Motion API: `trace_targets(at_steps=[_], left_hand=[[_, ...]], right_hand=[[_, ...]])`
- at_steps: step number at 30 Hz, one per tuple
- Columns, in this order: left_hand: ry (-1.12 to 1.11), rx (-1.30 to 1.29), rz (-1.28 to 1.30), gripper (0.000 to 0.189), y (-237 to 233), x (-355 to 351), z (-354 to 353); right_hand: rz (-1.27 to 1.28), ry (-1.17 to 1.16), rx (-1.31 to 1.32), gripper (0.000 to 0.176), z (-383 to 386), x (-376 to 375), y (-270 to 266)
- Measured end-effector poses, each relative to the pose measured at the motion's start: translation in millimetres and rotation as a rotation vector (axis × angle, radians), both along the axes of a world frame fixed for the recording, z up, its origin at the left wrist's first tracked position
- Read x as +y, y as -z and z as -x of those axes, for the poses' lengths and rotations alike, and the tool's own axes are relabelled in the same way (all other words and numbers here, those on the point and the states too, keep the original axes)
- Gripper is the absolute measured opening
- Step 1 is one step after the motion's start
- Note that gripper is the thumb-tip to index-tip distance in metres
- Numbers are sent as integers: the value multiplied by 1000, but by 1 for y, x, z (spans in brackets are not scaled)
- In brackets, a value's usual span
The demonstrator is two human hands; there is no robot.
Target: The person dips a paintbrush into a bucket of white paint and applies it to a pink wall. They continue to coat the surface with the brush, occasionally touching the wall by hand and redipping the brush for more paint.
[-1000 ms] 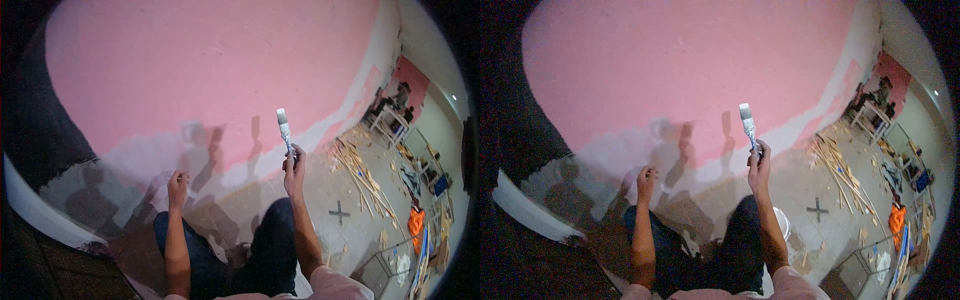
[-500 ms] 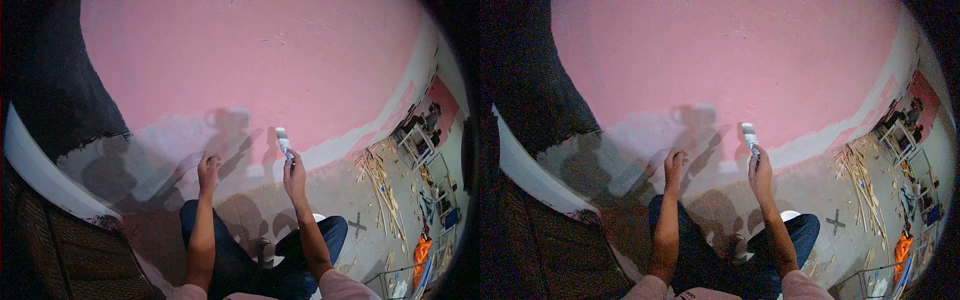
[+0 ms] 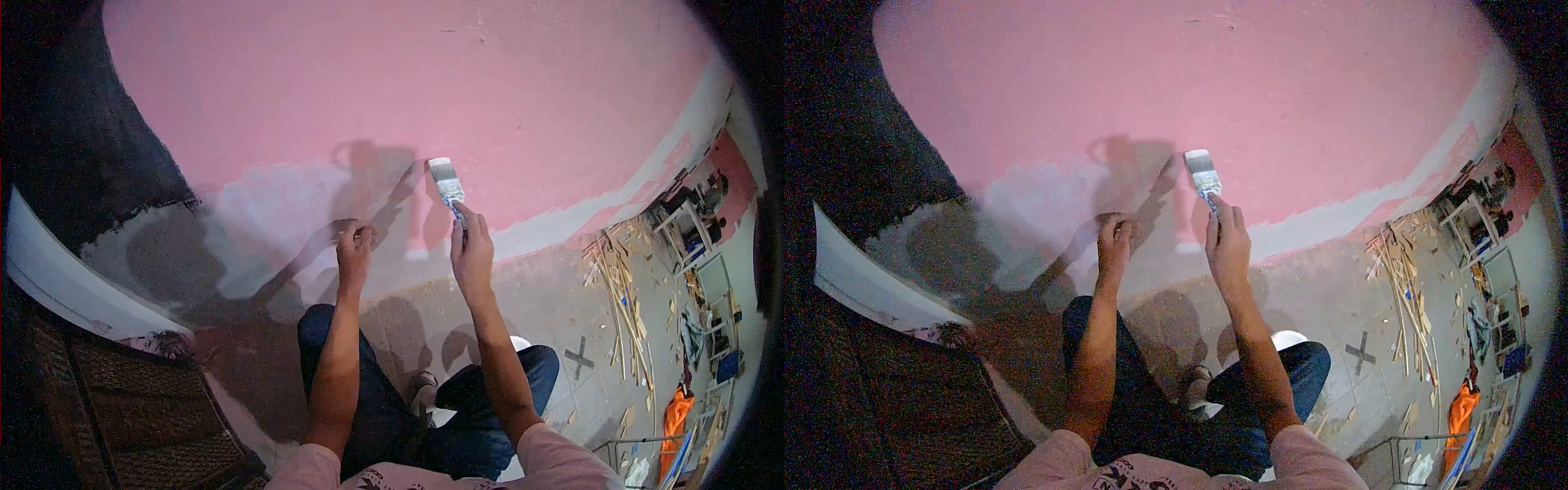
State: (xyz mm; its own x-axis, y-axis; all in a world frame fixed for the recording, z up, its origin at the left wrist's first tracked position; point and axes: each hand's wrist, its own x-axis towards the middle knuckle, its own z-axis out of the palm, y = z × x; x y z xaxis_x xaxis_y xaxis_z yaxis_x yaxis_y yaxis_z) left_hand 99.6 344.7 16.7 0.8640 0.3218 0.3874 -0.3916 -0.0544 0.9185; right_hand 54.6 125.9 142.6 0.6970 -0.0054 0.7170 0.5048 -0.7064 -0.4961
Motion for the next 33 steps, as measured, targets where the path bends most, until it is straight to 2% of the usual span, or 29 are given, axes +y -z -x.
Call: trace_targets(at_steps=[3, 6, 10, 13, 17, 23, 27, 29, 30, 33], left_hand=[[6, 36, -31, 19, 4, 9, -10], [43, 92, 32, 18, 7, 17, -8], [43, 77, 72, 18, -3, 27, -8], [40, 130, 67, 18, -6, 33, -5], [16, 144, 93, 19, -7, 35, -4], [18, 85, 116, 19, 9, 29, -16], [26, 97, 75, 18, 7, 25, -17], [61, 119, 34, 17, 8, 25, -17], [58, 133, 36, 17, 6, 23, -14], [41, 122, 49, 17, 1, 21, -14]], right_hand=[[71, 42, 82, 34, -23, 13, 40], [38, -22, 228, 35, -42, 7, 123], [222, 44, 367, 34, -39, -17, 239], [251, 26, 517, 35, -25, -17, 262], [236, 72, 422, 36, -44, -7, 243], [83, 27, 102, 41, -34, 8, 105], [30, -3, -24, 41, -19, 14, 62], [74, -4, -49, 47, -28, 16, 70], [90, 8, 25, 48, -32, 16, 88], [139, 34, 197, 52, -50, 10, 178]])
